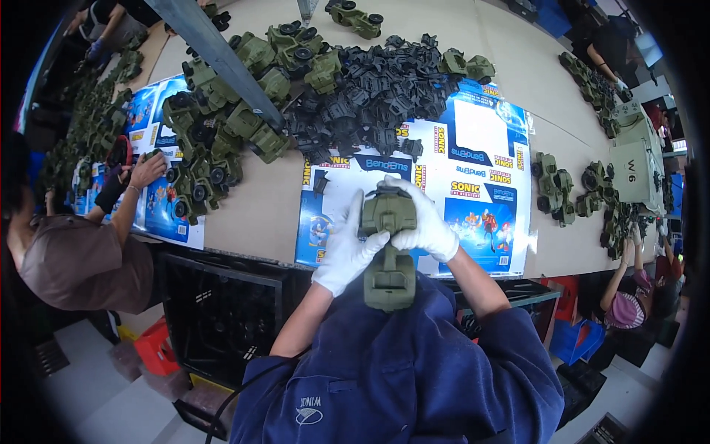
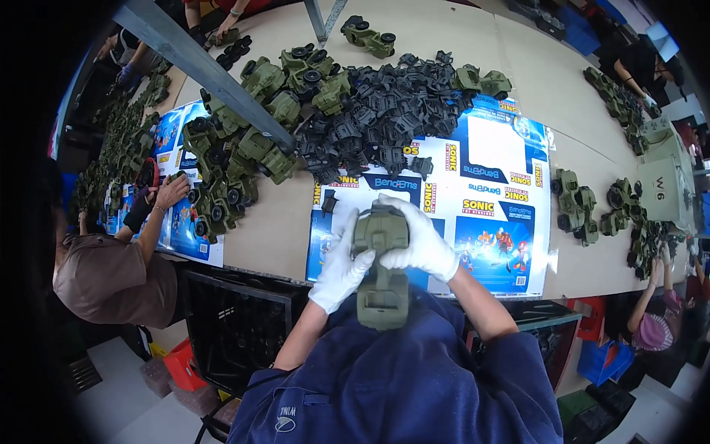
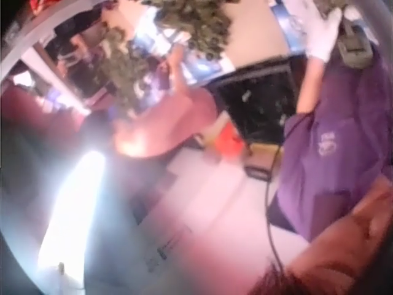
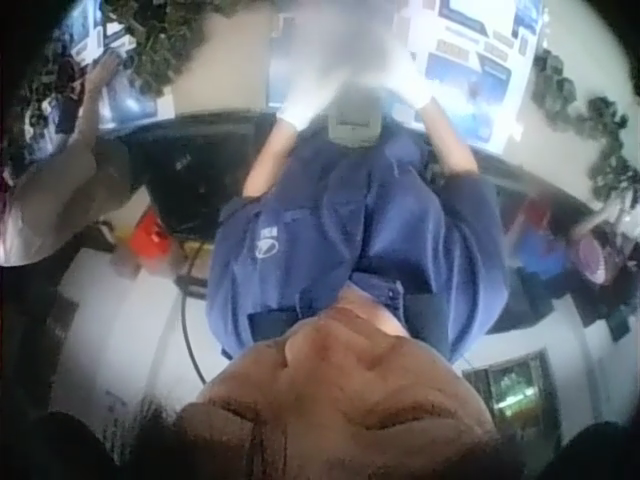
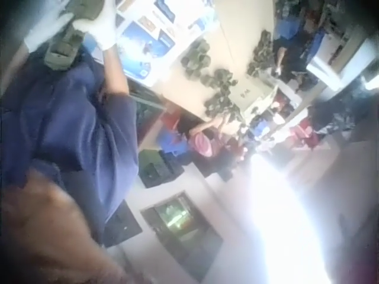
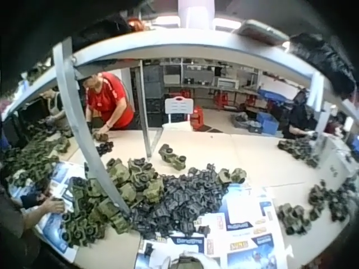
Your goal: The person assembles plastic toy tank components by hand, attaching tank tracks, plastic gears, and other assembly parts to a toy tank body on a workbench.
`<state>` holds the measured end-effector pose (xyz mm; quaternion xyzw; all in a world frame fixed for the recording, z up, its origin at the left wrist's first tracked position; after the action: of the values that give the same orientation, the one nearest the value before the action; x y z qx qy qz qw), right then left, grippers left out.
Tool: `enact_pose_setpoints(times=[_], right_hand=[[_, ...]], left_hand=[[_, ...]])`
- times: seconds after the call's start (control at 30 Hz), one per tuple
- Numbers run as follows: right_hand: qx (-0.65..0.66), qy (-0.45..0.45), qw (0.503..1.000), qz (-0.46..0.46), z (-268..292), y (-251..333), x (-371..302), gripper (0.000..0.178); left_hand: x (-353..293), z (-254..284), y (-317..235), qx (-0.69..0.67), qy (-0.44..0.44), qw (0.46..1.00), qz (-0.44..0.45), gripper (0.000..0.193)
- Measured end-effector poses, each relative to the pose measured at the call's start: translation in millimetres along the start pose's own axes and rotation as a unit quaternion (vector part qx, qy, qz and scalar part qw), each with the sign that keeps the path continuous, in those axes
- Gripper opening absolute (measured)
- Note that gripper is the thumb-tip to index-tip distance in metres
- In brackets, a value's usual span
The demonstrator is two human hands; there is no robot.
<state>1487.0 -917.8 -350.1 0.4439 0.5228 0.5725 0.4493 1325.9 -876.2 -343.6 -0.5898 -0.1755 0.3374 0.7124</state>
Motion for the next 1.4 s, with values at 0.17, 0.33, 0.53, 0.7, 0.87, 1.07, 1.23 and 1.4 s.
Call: enact_pose_setpoints(times=[0.17, 0.33, 0.53, 0.7, 0.87, 1.07, 1.23, 1.4], right_hand=[[-0.011, -0.06, 0.998, 0.03, -18.2, 4.9, -6.3, 0.091], [-0.108, -0.147, 0.981, 0.061, -16.4, 14.7, -20.0, 0.079], [-0.033, -0.24, 0.957, -0.159, 43.6, -67.9, -56.3, 0.064], [-0.395, -0.439, 0.765, -0.256, 162.0, -92.2, -156.8, 0.078], [-0.482, -0.422, 0.747, -0.177, 148.2, -57.8, -118.8, 0.061], [-0.309, -0.255, 0.911, -0.098, 54.6, -72.9, -29.3, 0.04], [0.032, -0.055, 0.965, -0.255, -14.2, -108.8, 16.8, 0.052], [0.279, 0.056, 0.958, -0.038, -60.2, -53.2, 43.1, 0.094]], left_hand=[[10.1, -10.9, 5.4, -0.141, -0.058, 0.977, -0.148, 0.067], [14.4, -14.1, -7.1, -0.068, -0.067, 0.98, -0.177, 0.026], [58.9, 10.8, 55.3, 0.14, -0.105, 0.984, 0.027, 0.047], [79.1, 150.5, 59.5, 0.466, -0.376, 0.799, 0.049, 0.072], [93.0, 193.2, 99.6, 0.364, -0.26, 0.882, 0.149, 0.065], [-10.3, 175.3, 161.2, -0.269, -0.365, 0.891, -0.009, 0.044], [-61.3, 91.9, 129.5, -0.617, -0.308, 0.724, 0.004, 0.053], [-72.3, 33.5, 127.7, -0.729, -0.264, 0.628, 0.065, 0.052]])
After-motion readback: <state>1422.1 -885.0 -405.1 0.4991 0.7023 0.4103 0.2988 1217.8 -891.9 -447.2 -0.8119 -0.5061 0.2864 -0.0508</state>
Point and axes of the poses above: each hand's wrist, its own x-axis towards the middle knuckle, its own z-axis out of the back of the hand, y = z × x, the point moved 5 cm from there along x, towards the middle knuckle, and after that the axes turned 12 degrees about y, right-handed, at the moved point
